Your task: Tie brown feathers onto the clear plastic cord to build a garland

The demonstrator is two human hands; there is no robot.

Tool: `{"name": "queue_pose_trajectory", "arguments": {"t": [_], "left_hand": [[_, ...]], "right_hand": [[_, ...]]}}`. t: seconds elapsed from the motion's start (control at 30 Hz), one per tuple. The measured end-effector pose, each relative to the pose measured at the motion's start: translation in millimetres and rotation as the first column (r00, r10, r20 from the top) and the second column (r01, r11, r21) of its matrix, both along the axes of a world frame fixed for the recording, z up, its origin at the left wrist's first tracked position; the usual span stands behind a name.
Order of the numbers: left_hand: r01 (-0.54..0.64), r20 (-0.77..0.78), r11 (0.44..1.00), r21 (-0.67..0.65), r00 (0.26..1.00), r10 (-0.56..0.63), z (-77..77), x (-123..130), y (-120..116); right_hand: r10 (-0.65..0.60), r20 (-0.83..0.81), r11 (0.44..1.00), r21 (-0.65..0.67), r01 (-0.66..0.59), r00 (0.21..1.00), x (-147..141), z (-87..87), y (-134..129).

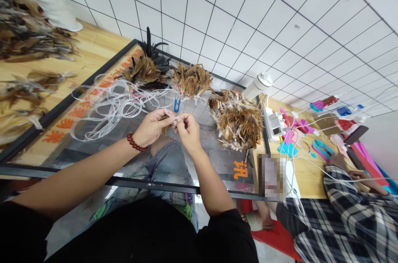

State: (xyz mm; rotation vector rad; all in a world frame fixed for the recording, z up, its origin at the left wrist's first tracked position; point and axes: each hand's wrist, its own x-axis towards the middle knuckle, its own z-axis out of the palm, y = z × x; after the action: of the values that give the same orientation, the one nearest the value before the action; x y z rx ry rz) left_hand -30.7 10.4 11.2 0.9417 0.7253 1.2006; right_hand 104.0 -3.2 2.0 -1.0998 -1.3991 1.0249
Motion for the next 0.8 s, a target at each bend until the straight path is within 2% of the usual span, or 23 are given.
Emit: {"name": "queue_pose_trajectory", "arguments": {"t": [0.13,0.27,0.4,0.57,0.7,0.77,0.8], "left_hand": [[0.027,0.060,1.000,-0.001,0.998,-0.027,2.6,0,-1],[-0.002,0.066,1.000,-0.017,0.998,0.003,3.4,2,0],[-0.029,0.019,1.000,-0.002,0.999,0.030,2.1,1,1],[-0.057,-0.075,0.997,0.047,0.995,0.060,-2.0,0,2],[-0.128,-0.201,0.976,0.175,0.966,0.162,-6.7,0,4],[-0.205,-0.267,0.929,0.309,0.919,0.292,-6.2,-3,5],[-0.266,-0.293,0.882,0.388,0.872,0.392,-5.0,-4,5]], "right_hand": [[0.062,-0.135,0.995,-0.065,-0.071,0.989,0,-1.2,4],[0.012,-0.110,0.999,-0.032,-0.015,0.994,0,-0.8,3],[-0.014,-0.125,1.000,0.021,0.017,0.992,1,2.8,0],[0.049,-0.176,0.996,-0.068,-0.062,0.983,7,4.0,2],[0.031,-0.184,0.988,-0.141,-0.057,0.982,7,2.3,4],[-0.046,-0.206,0.987,-0.160,0.013,0.977,5,2.1,5],[-0.099,-0.221,0.984,-0.165,0.063,0.970,5,2.3,6]]}}
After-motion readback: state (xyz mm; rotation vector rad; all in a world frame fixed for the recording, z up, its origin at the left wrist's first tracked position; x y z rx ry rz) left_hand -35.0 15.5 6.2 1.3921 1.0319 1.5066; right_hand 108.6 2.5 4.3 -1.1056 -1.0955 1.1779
